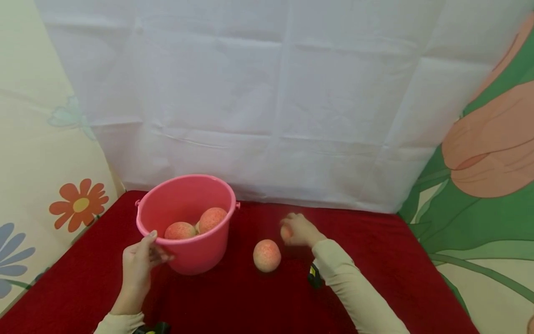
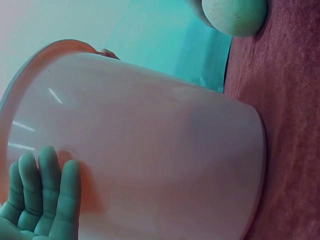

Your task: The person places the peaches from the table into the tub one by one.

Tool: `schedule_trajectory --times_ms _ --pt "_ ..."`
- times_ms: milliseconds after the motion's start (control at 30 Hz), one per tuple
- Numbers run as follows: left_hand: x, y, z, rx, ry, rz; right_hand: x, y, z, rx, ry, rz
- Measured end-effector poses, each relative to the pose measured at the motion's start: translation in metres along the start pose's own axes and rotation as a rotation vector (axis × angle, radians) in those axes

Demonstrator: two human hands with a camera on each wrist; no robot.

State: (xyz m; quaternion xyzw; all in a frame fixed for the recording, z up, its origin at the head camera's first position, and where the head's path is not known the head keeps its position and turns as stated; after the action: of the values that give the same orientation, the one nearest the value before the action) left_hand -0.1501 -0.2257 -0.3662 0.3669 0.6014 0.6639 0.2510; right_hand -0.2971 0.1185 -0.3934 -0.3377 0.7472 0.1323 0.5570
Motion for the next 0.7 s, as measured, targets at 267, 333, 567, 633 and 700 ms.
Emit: schedule_trajectory --times_ms 267,333,567,633,700 --pt "0.002 0.001 0.001 0.001 0.015 -0.002 -0.005 -0.002 0.001 -0.086 0.017 0.007" --pt "0.003 0.002 0.001 0.002 0.005 -0.002 -0.007 -0.002 0.001 -0.085 0.015 0.003" --pt "0.002 0.002 0.002 -0.008 -0.014 -0.004 -0.015 -0.003 -0.001 -0.075 0.007 -0.021" --pt "0.001 0.002 0.003 -0.010 -0.014 0.002 -0.018 -0.005 -0.002 -0.083 0.014 -0.021" --pt "0.000 0.002 0.003 -0.011 -0.014 0.006 -0.022 -0.006 -0.003 -0.087 0.025 -0.012"
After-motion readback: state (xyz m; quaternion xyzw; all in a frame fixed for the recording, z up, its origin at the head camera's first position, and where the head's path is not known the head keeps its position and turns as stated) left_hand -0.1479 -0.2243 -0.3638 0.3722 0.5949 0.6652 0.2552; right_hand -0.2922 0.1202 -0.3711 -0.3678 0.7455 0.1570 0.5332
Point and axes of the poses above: each hand's wrist, its own z-axis away from the middle knuckle, its own x-axis out of the palm, y = z × x, the point moved 3 cm from there along -z, towards the middle knuckle, and after that the axes turned 13 degrees about y, right-handed, at the moved point
